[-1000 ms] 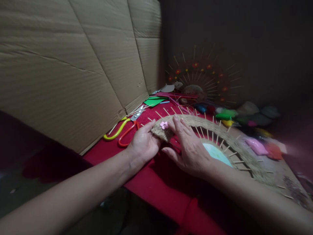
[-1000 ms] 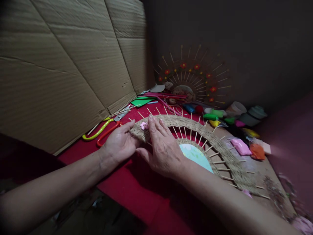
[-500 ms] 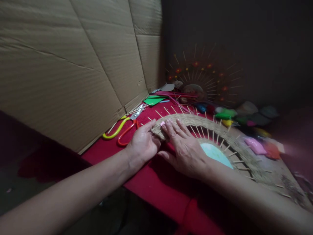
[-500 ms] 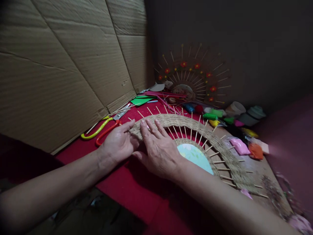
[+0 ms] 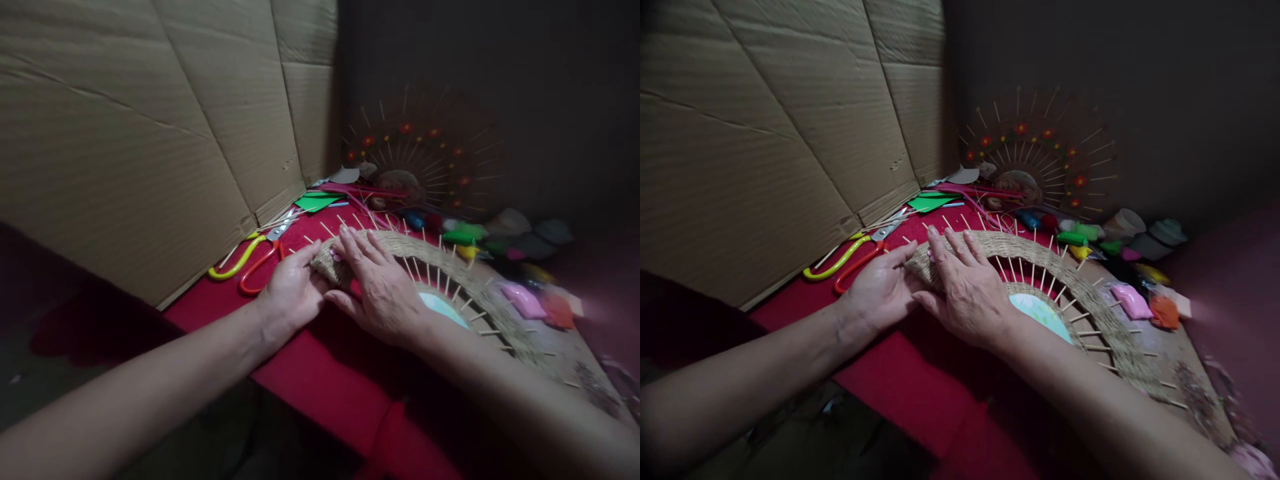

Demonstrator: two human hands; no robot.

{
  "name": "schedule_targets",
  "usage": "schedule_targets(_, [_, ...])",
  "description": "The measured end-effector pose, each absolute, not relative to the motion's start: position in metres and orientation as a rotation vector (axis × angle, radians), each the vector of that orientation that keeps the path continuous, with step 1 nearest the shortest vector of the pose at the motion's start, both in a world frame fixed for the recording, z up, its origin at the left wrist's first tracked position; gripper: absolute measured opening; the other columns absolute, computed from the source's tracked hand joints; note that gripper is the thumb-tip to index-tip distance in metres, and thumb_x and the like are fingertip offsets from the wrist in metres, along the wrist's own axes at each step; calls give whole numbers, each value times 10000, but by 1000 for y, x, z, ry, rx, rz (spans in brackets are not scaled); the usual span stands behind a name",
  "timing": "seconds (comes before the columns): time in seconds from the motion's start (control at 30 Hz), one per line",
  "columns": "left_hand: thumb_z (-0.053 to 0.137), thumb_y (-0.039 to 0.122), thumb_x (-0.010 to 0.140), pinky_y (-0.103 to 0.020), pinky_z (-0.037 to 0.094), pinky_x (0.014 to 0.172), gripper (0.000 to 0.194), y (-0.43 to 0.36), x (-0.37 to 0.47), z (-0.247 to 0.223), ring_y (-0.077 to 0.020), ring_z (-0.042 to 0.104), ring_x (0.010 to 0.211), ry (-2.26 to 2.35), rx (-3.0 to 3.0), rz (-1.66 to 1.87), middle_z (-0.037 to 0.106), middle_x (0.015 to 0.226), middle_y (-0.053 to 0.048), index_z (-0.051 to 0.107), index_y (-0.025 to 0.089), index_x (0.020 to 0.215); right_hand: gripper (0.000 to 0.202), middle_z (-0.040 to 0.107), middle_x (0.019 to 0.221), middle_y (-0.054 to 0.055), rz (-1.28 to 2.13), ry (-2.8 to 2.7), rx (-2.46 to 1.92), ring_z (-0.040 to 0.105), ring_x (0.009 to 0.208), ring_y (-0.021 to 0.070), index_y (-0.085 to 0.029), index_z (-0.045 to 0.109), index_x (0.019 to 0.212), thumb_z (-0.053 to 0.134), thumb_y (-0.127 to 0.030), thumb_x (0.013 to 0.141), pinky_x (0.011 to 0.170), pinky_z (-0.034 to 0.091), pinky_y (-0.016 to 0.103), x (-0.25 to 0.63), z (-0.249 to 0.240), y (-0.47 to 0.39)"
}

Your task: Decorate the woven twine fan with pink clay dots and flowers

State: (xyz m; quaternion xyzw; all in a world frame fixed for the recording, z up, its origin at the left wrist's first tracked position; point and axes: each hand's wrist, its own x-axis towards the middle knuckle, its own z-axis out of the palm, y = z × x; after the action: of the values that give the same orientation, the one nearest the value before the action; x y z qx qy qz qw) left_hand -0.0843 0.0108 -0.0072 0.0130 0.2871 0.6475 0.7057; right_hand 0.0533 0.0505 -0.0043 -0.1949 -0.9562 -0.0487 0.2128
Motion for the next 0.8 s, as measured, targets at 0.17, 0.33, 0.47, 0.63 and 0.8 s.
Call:
schedule_targets(0.17, [367, 196, 927, -327, 542, 802, 313, 13, -83, -9, -169, 663, 627, 652, 59, 1437, 695, 662, -76, 660, 86, 918, 774, 370, 1467, 180, -78, -2632, -562, 303, 1372, 309, -65, 172, 1466, 513, -433, 876, 1144, 211, 503, 56, -3, 52])
schedule_targets(0.33, [340, 169, 928, -363, 493, 935, 371, 17, -81, -10, -216, 681, 900, 568, 115, 1504, 724, 928, -151, 603, 19, 1143, 810, 464, 1390, 179, 27, -2556, -605, 359, 1341, 302, -120, 70, 1491, 477, -470, 885, 1114, 245, 542, 66, -1, 55])
schedule_targets(0.47, [342, 171, 924, -412, 459, 989, 401, 18, -81, -11, -248, 652, 1007, 554, 137, 1508, 704, 1035, -170, 556, 14, 1224, 801, 502, 1352, 159, 50, -2549, -605, 354, 1342, 293, -134, 51, 1497, 474, -446, 892, 1119, 239, 536, 69, -2, 56])
schedule_targets(0.63, [334, 186, 936, -419, 461, 988, 398, 19, -81, -11, -250, 652, 1006, 578, 135, 1513, 703, 1031, -171, 551, 15, 1223, 798, 503, 1356, 151, 52, -2561, -584, 359, 1339, 279, -118, 78, 1492, 492, -435, 888, 1128, 236, 516, 68, -4, 56])
schedule_targets(0.8, [326, 181, 939, -395, 462, 986, 398, 19, -81, -10, -243, 649, 1011, 578, 153, 1505, 691, 1051, -179, 550, 0, 1214, 778, 523, 1345, 139, 76, -2570, -560, 371, 1336, 262, -129, 88, 1487, 493, -425, 892, 1135, 224, 510, 68, -5, 56])
